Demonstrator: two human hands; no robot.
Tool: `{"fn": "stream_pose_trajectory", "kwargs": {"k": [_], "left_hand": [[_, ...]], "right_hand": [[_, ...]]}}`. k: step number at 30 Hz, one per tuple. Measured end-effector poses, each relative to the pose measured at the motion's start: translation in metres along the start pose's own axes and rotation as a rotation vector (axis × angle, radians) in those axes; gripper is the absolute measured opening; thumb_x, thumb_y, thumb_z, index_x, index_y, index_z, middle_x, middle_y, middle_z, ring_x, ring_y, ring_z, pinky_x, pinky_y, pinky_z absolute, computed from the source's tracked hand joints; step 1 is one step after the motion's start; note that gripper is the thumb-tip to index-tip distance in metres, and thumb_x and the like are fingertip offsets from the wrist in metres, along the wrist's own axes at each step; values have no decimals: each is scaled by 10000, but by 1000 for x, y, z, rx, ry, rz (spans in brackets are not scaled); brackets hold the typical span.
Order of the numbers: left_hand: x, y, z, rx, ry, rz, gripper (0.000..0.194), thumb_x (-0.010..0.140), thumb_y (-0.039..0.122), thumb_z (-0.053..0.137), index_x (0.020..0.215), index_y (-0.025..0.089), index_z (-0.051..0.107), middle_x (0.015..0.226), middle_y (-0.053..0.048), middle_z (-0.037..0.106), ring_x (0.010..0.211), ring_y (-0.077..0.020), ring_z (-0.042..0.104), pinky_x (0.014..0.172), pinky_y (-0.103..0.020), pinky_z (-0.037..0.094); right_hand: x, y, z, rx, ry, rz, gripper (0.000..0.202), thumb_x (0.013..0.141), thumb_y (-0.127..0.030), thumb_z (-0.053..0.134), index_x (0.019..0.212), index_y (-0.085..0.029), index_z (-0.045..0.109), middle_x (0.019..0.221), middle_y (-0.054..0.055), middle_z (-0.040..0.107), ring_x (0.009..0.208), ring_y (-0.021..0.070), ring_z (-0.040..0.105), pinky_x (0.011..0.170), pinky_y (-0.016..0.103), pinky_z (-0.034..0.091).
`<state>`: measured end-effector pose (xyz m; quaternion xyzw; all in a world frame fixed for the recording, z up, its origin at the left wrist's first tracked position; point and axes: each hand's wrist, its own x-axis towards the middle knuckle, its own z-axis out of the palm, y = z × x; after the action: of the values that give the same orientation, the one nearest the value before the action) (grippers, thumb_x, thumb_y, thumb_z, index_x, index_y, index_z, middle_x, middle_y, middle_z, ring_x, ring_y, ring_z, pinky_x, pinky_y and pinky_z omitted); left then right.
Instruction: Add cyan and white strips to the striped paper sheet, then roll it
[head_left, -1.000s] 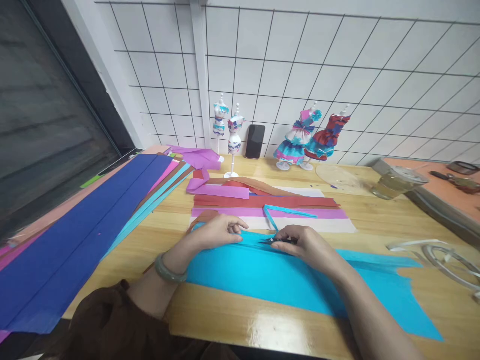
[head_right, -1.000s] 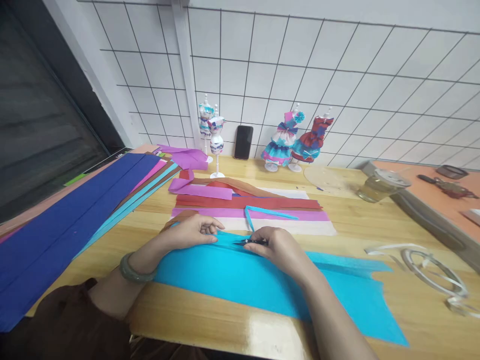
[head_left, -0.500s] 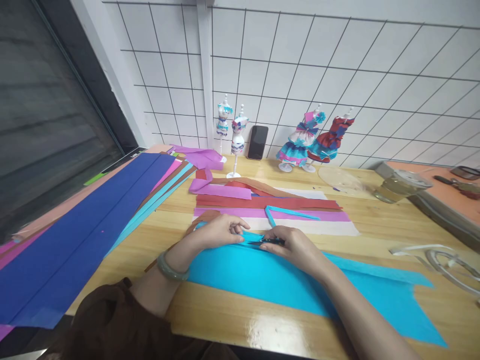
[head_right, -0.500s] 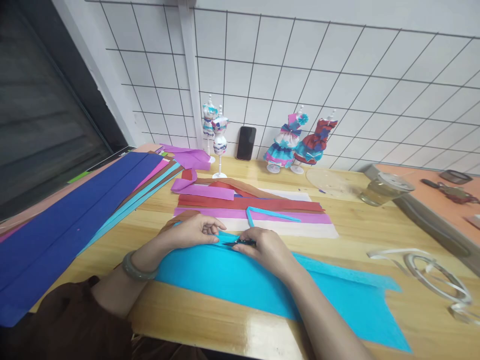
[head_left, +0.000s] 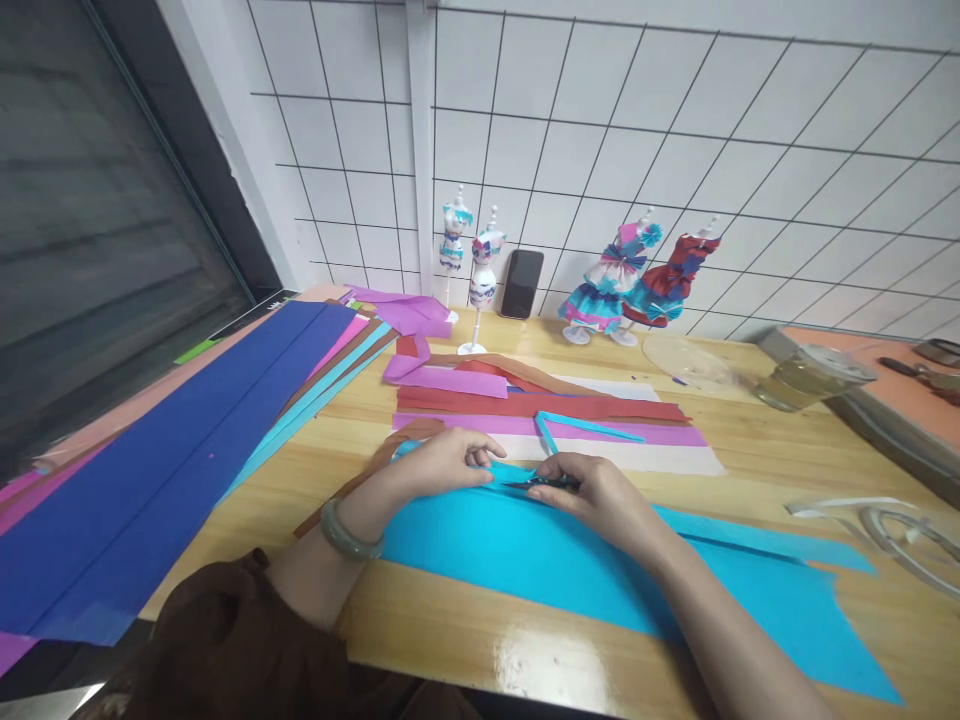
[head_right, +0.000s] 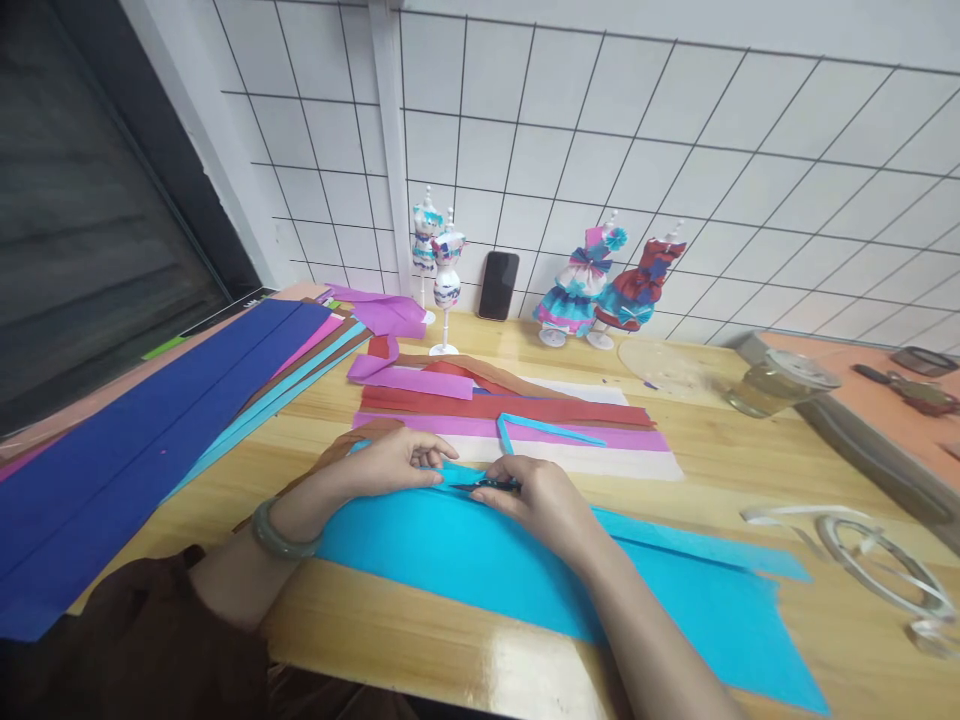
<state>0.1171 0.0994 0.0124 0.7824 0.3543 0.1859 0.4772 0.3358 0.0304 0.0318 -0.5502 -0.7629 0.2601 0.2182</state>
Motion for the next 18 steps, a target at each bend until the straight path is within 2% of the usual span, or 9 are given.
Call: {"fn": "stream_pose_trajectory", "kwargs": {"k": [7,18], "left_hand": [[-3,10,-1,2,5,-37,387,648,179,600,1034,147,613,802,-21,615,759,-140,557,689,-245,437],[-3,8,-2,-26,13,-2,378,653,182,613,1029,137,615,806,-32,620,747,-134,552,661,-234,435]], "right_hand": [[0,-1,2,-27,33,-2,256,750,-452,593,820,-208,628,783,11,654,668,141,570,582,225,400],[-2,-3,-2,-59,34,-25,272,791,-452,541,812,-205,655,751,23,655,624,138,562,555,226,386]]}}
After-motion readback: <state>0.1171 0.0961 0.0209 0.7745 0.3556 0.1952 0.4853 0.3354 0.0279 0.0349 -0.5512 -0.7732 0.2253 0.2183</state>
